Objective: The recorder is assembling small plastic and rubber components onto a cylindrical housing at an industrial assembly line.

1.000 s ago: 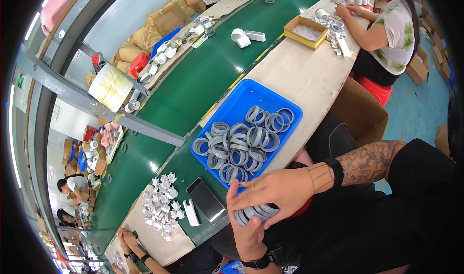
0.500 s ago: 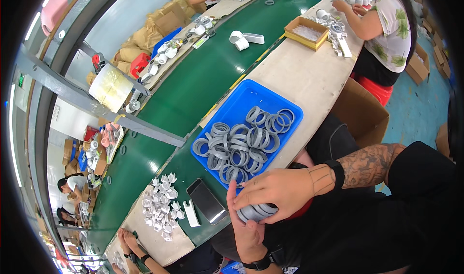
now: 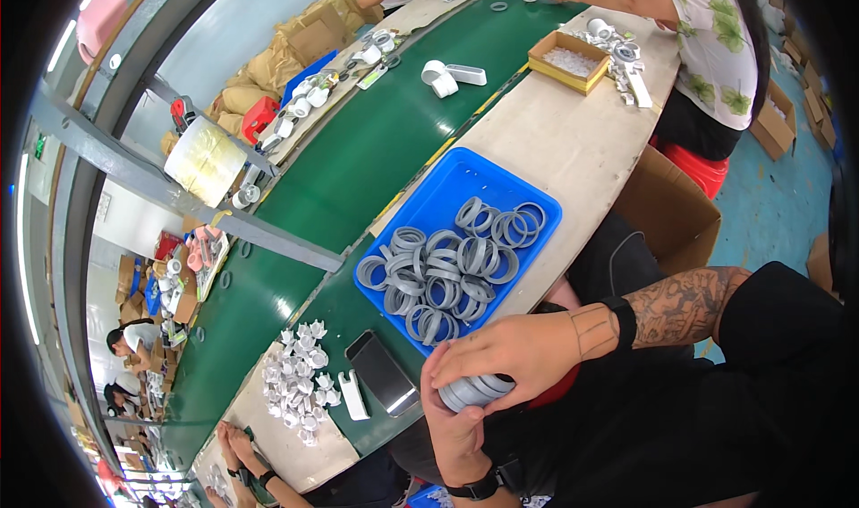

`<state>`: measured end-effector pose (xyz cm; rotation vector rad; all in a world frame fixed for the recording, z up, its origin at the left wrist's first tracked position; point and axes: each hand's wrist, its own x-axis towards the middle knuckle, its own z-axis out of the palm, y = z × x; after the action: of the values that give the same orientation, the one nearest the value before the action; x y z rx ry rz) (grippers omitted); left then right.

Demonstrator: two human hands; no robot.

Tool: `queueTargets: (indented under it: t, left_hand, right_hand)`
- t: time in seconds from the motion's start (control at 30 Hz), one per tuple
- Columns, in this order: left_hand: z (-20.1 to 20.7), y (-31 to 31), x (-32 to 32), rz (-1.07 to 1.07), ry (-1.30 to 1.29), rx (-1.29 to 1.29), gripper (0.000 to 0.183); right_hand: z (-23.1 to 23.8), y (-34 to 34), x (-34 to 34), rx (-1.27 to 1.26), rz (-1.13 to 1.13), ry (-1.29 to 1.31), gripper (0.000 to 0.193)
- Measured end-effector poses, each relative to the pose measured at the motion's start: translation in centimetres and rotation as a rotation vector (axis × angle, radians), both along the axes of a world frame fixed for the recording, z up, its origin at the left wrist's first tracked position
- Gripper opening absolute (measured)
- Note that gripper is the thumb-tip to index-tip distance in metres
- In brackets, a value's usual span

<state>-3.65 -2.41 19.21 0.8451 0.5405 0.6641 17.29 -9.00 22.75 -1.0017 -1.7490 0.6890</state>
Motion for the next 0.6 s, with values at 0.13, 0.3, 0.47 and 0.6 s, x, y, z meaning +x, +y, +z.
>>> queueTargets:
  t: [0.13,0.3,0.47,0.6]
  left_hand:
    - [0.7,0.1,0.0,-0.025,0.006,-0.030,0.135]
    - [1.4,0.6,-0.4,-0.056,0.011,-0.102,0.135]
    - [1.0,0.7,-0.4,0.042,0.018,-0.066,0.128]
    - [0.8,0.7,-0.2,0.000,-0.002,-0.064,0.130]
  right_hand:
    - [0.0,-0.2,0.3,-0.014,0.019,-0.081,0.069]
    - [-0.6,0.0,0.1,-0.009,0.010,-0.089,0.066]
    - [-1.0,0.2,-0.1,0.017,0.017,-0.097,0.071]
    - [-1.0,0.1,0.0,0.036,0.006,-0.061,0.072]
